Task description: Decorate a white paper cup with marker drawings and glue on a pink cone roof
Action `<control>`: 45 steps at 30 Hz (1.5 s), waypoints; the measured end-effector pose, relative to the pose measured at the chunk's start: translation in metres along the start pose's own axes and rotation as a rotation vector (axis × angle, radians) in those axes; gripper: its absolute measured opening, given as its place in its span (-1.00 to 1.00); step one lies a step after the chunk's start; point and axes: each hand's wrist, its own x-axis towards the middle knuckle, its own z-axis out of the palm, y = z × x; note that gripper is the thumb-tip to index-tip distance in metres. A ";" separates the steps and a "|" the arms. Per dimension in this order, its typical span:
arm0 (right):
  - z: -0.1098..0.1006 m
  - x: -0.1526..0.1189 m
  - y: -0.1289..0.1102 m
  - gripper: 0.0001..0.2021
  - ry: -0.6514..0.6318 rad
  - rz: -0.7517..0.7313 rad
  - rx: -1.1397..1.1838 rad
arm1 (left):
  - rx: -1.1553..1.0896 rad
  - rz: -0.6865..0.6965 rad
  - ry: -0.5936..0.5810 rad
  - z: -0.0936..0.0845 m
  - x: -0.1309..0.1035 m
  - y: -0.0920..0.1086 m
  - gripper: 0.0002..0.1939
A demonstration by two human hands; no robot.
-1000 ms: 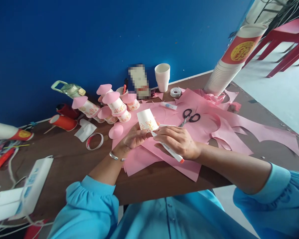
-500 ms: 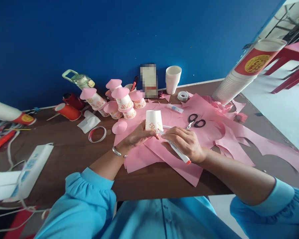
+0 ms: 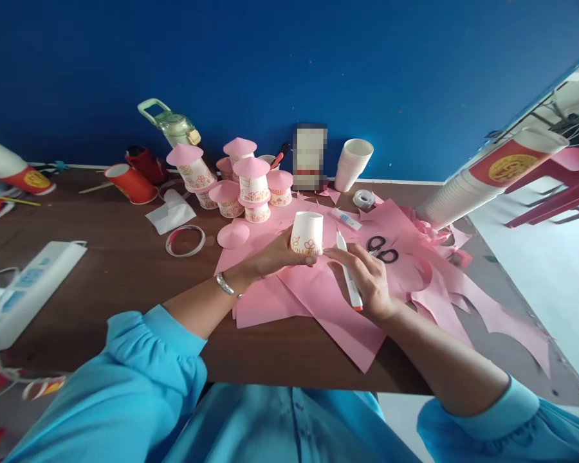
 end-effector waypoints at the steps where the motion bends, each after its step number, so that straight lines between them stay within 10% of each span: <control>1: 0.001 0.000 0.001 -0.69 -0.005 0.018 -0.003 | -0.012 0.005 -0.001 -0.001 0.000 -0.002 -0.50; 45: 0.003 -0.002 0.004 -0.71 -0.014 -0.010 0.030 | -0.109 0.023 -0.125 0.000 -0.004 0.003 -0.58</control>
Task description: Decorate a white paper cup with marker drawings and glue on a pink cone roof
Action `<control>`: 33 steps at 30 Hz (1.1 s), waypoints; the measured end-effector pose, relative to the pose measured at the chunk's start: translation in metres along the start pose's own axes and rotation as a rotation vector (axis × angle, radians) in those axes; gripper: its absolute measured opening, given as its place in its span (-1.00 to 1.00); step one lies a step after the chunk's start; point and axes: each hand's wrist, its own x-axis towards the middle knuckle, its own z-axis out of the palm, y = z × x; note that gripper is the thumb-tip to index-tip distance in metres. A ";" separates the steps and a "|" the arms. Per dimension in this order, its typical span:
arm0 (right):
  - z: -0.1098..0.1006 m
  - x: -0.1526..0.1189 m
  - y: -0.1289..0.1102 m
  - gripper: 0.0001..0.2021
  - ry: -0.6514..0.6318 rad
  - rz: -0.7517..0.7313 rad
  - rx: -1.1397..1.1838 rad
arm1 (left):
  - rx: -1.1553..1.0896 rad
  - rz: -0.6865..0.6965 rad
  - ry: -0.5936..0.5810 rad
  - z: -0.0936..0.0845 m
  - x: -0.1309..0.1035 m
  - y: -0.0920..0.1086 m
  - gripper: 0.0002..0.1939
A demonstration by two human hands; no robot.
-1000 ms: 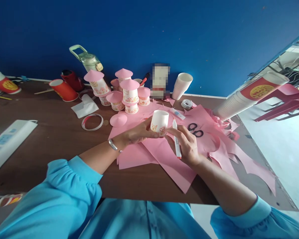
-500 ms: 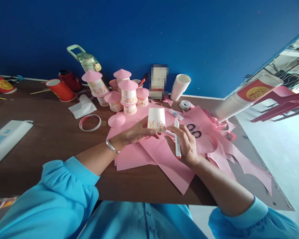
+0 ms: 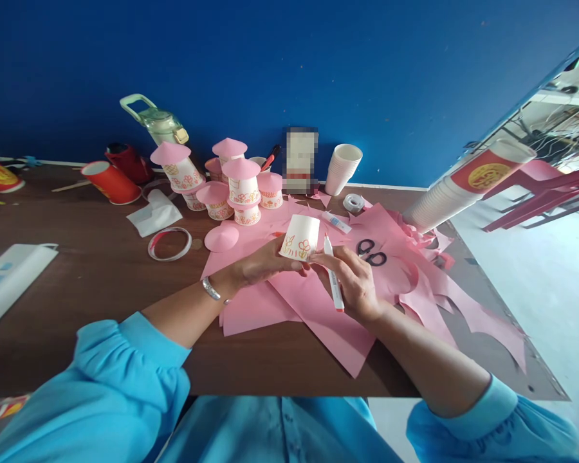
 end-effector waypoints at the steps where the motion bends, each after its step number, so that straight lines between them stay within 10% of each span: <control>1: 0.000 0.000 0.000 -0.71 0.003 -0.011 0.008 | -0.003 0.009 0.012 0.000 0.000 0.000 -0.59; 33: -0.017 0.012 -0.015 -0.79 0.105 -0.049 0.094 | -0.027 -0.070 0.026 -0.002 -0.001 -0.003 -0.55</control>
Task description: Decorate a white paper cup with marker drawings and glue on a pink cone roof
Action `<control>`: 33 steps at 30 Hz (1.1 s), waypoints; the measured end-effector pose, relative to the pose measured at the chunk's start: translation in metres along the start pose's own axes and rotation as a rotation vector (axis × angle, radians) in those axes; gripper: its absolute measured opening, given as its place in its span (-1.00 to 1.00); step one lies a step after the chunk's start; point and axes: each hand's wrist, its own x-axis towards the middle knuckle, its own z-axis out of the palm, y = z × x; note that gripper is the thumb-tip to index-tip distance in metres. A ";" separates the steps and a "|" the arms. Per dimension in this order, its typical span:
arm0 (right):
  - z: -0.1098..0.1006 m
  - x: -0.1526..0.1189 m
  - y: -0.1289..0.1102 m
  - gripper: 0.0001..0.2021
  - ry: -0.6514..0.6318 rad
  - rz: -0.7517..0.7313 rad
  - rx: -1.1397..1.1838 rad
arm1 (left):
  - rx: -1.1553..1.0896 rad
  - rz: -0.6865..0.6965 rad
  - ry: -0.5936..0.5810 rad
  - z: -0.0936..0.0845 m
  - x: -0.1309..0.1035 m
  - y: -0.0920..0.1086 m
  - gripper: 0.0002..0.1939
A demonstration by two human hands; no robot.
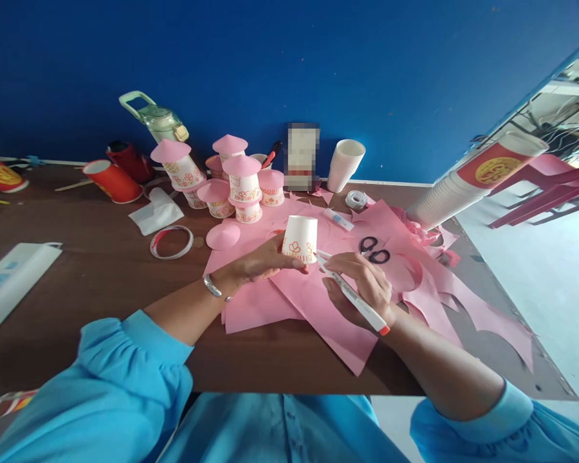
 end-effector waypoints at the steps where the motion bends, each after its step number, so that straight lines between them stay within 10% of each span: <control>1: 0.001 0.001 -0.001 -0.81 0.011 0.007 0.006 | 0.015 -0.006 -0.009 -0.001 0.000 -0.001 -0.56; 33: 0.006 0.004 0.000 -0.87 0.058 0.028 -0.039 | -0.083 -0.032 -0.020 0.004 -0.007 0.008 -0.64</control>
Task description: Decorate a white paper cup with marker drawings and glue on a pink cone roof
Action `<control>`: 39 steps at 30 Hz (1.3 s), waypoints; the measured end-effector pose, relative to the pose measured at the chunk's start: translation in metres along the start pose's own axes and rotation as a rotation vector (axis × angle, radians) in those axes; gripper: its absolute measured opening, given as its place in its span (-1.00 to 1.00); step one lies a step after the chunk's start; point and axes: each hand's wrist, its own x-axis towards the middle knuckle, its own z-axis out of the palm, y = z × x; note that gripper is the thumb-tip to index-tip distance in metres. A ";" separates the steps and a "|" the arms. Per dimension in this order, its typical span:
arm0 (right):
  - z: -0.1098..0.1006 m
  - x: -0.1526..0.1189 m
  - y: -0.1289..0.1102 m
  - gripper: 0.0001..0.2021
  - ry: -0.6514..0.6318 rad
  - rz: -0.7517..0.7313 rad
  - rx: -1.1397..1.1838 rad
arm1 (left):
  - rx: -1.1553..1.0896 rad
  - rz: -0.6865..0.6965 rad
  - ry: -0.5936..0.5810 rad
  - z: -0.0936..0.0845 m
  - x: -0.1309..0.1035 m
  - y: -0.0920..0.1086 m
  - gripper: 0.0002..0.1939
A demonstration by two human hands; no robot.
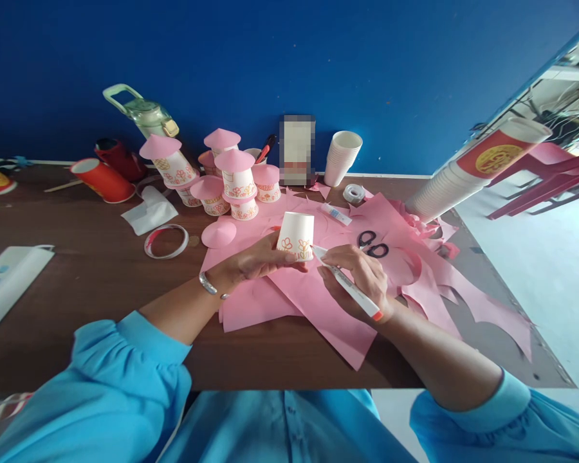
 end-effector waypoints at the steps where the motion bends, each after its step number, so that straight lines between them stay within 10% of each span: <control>1: 0.000 0.000 0.000 -0.88 0.004 -0.002 -0.003 | -0.003 -0.009 0.005 0.000 0.000 0.000 -0.64; 39: 0.001 -0.006 0.002 -0.78 -0.147 -0.077 0.047 | 0.160 -0.040 -0.006 -0.002 0.010 -0.004 -0.53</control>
